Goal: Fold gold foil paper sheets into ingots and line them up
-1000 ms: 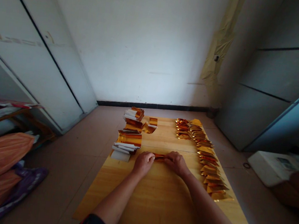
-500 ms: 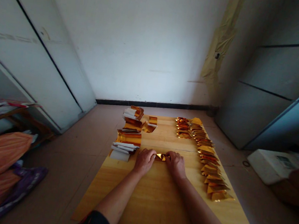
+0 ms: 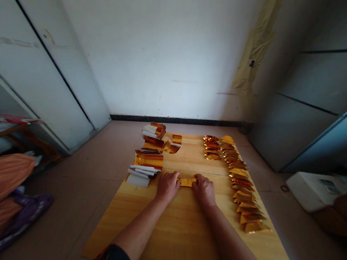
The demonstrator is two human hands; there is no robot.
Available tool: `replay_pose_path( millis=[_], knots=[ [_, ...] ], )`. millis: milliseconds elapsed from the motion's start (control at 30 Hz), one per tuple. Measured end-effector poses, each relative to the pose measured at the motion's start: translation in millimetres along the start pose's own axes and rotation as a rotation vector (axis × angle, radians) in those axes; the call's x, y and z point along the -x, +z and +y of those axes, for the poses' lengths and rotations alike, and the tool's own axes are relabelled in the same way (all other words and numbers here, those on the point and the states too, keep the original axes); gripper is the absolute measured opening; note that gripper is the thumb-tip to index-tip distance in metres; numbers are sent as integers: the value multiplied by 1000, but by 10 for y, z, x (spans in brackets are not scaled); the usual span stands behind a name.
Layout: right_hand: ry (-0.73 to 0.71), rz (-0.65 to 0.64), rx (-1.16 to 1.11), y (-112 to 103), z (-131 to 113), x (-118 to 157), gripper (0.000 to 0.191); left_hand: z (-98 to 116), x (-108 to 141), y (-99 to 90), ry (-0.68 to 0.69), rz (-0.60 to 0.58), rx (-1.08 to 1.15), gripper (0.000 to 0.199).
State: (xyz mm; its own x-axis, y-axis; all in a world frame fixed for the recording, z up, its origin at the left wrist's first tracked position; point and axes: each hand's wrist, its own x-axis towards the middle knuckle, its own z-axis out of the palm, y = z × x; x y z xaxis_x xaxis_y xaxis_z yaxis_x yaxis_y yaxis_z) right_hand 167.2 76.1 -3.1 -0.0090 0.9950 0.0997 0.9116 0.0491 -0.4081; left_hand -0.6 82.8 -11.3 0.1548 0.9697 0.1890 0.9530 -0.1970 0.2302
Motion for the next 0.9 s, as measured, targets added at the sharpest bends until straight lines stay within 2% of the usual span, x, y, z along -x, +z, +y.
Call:
replay_pose_path(
  millis=[467, 767, 900],
  knots=[
    [22, 5, 95, 24, -33, 3, 17, 40, -54, -50, 0, -35, -73, 23],
    [-2, 39, 18, 15, -8, 21, 21, 63, -35, -18, -11, -9, -99, 18],
    [-50, 58, 42, 13, 6, 50, 14, 79, 6, -26, 23, 33, -140, 13]
  ],
)
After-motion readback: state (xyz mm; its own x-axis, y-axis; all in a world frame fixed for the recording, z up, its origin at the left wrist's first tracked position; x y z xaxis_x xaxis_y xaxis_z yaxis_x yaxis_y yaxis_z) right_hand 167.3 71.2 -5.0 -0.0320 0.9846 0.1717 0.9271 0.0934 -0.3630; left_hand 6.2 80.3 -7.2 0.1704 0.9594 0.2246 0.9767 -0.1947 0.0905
